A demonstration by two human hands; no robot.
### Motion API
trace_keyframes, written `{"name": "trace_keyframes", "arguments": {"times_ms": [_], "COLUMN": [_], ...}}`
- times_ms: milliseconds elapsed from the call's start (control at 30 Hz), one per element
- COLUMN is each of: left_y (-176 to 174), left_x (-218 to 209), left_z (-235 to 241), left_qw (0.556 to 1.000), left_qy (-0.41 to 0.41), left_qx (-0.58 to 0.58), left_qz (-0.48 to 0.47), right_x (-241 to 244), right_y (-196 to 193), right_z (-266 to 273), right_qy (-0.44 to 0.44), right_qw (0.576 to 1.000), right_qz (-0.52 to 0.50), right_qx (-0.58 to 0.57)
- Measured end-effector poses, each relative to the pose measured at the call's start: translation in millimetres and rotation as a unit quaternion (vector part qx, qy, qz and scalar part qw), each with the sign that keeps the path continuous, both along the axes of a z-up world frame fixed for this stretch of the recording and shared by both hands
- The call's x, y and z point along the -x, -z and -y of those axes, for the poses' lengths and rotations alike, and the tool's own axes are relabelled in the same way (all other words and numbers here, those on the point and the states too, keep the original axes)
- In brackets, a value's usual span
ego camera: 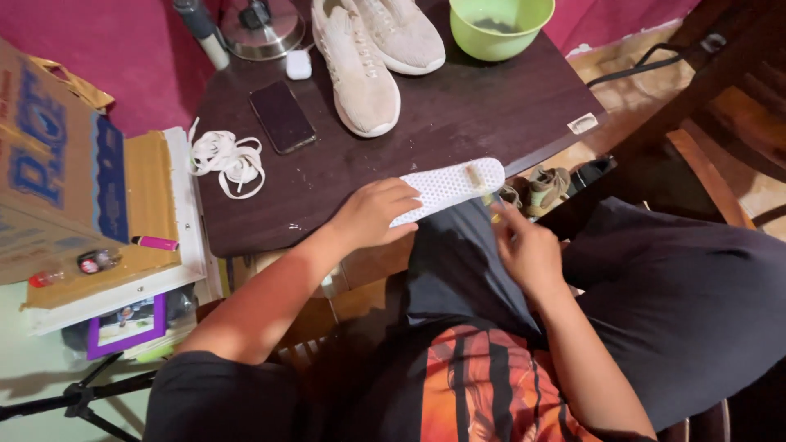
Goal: The person scrubs a white shoe insole with a brush on a table, repeatedly dipping the brush into a green bowl of water. The person holds the insole steady with one hand while scrubbing with the other.
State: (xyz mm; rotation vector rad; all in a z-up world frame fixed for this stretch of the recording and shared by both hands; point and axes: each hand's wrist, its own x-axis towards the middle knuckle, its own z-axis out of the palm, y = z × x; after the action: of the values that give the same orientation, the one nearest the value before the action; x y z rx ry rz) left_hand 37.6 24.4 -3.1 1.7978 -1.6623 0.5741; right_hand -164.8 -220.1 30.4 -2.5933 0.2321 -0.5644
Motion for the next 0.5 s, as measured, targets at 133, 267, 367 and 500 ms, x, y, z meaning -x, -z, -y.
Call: {"name": "trace_keyframes", "arguments": {"times_ms": [133, 267, 367, 500], "left_y": [-4, -10, -9, -5], "left_x": [1, 5, 4, 2], "left_z": [0, -2, -2, -1], "left_qw": [1.0, 1.0, 1.0, 0.999], "left_qy": [0.008, 0.007, 0.014, 0.023], "left_qx": [0.0, -0.006, -0.017, -0.042], "left_qz": [-0.007, -0.019, -0.022, -0.011], "right_x": [-2, -5, -2, 2], "right_y": [-6, 1, -16, -19], "right_z": [-32, -6, -4, -12], "right_qy": [-0.038, -0.062, 0.083, -0.047], "right_qw": [0.999, 0.998, 0.995, 0.998], "right_qz": [-0.027, 0.012, -0.057, -0.045], "right_qx": [-0.026, -0.012, 0.029, 0.006]}}
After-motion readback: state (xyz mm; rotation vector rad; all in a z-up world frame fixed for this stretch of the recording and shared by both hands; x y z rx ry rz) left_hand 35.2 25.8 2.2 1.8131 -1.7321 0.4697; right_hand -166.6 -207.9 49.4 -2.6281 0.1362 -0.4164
